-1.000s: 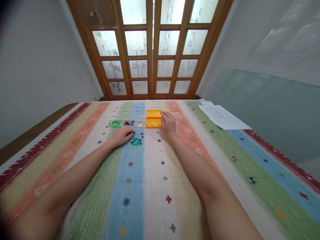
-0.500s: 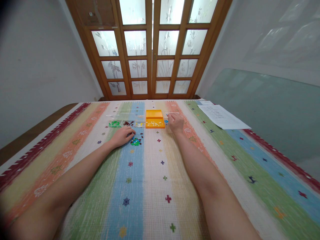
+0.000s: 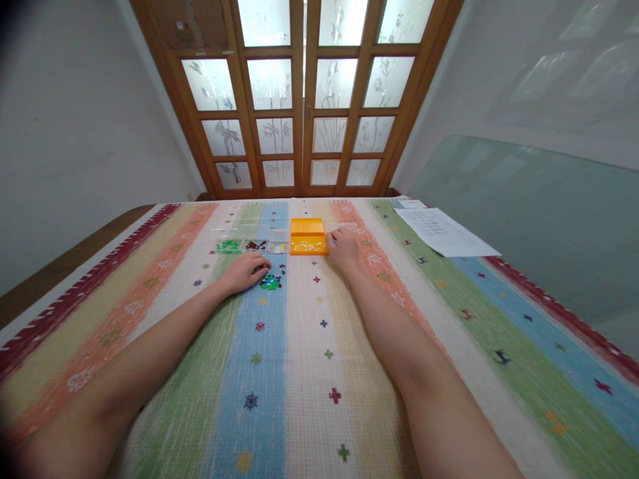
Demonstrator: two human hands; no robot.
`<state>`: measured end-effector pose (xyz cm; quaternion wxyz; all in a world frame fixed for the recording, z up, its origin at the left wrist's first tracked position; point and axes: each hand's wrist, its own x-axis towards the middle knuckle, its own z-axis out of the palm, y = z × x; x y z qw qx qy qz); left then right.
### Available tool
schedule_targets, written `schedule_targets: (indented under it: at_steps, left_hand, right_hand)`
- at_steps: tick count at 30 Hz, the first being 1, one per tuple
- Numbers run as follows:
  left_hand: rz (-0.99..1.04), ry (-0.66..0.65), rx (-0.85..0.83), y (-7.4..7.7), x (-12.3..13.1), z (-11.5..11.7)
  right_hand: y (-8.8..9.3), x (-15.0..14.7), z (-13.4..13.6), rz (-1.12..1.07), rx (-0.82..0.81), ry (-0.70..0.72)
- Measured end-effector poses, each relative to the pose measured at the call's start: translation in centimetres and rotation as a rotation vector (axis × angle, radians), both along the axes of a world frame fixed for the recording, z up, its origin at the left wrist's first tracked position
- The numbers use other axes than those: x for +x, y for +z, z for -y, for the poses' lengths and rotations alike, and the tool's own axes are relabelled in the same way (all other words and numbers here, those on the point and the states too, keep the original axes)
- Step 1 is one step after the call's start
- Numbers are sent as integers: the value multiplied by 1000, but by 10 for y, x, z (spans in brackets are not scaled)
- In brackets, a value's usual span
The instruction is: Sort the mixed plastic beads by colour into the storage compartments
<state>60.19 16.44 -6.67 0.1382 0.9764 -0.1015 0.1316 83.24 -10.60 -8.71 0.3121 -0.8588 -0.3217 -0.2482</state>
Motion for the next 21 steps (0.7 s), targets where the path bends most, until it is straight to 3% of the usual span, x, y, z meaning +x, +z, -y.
schedule_targets:
  at_steps: [4, 11, 21]
  left_hand:
    - [-1, -9, -19, -1, 1, 0]
    - [16, -9, -50, -8, 4, -2]
    - [39, -17, -58, -6, 3, 2]
  right_hand:
    - [5, -33, -19, 38, -45, 191]
    - [6, -85, -47, 48, -281, 609]
    - [2, -84, -50, -5, -309, 661]
